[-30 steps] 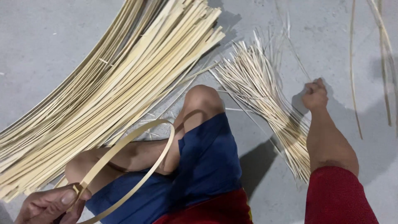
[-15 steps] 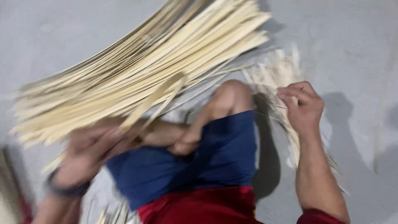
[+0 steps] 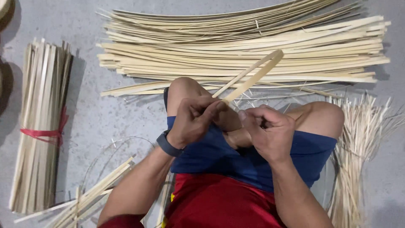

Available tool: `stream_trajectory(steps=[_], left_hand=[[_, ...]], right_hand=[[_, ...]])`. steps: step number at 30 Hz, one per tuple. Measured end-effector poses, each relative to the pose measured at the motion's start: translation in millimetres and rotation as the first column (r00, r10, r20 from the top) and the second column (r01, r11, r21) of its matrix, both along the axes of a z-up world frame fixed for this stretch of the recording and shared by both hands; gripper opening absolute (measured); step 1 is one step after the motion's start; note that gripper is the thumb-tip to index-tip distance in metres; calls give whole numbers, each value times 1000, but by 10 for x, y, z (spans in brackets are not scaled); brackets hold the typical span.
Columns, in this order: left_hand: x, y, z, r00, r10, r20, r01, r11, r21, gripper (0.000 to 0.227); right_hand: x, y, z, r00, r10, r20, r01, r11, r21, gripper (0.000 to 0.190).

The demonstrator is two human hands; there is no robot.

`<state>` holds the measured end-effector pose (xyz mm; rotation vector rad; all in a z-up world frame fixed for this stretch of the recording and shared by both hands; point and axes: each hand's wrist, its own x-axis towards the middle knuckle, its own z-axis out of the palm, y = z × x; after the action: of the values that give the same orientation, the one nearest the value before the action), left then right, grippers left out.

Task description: Weaving thin strips of bamboo around a circular frame to create a reinforced bamboo hoop.

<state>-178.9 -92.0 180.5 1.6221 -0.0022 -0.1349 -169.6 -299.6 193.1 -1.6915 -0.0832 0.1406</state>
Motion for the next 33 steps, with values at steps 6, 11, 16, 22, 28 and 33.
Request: stream_trajectory(steps=[6, 11, 16, 22, 28, 33], left_hand=[[74, -106, -90, 987, -13, -162, 1, 997, -76, 22], [85, -117, -10, 992, -40, -120, 38, 999, -24, 20], [48, -157, -123, 991, -93, -95, 92, 996, -15, 19], [134, -198, 32, 989, -44, -142, 39, 999, -33, 18], [138, -239, 51, 995, -56, 84, 51, 997, 63, 19], [151, -204, -121, 992, -82, -94, 85, 996, 25, 20]], right_hand=[[-13, -30, 0, 997, 18, 74, -11, 995, -96, 5], [293, -16, -603, 996, 26, 84, -2, 962, -272, 6], [650, 252, -769, 968, 44, 246, -31, 998, -59, 19], [527, 37, -316, 981, 92, 173, -12, 908, -419, 20], [569, -129, 784, 681, 480, 552, -82, 800, -594, 18], [742, 128, 605, 902, 429, 49, -416, 894, -165, 19]])
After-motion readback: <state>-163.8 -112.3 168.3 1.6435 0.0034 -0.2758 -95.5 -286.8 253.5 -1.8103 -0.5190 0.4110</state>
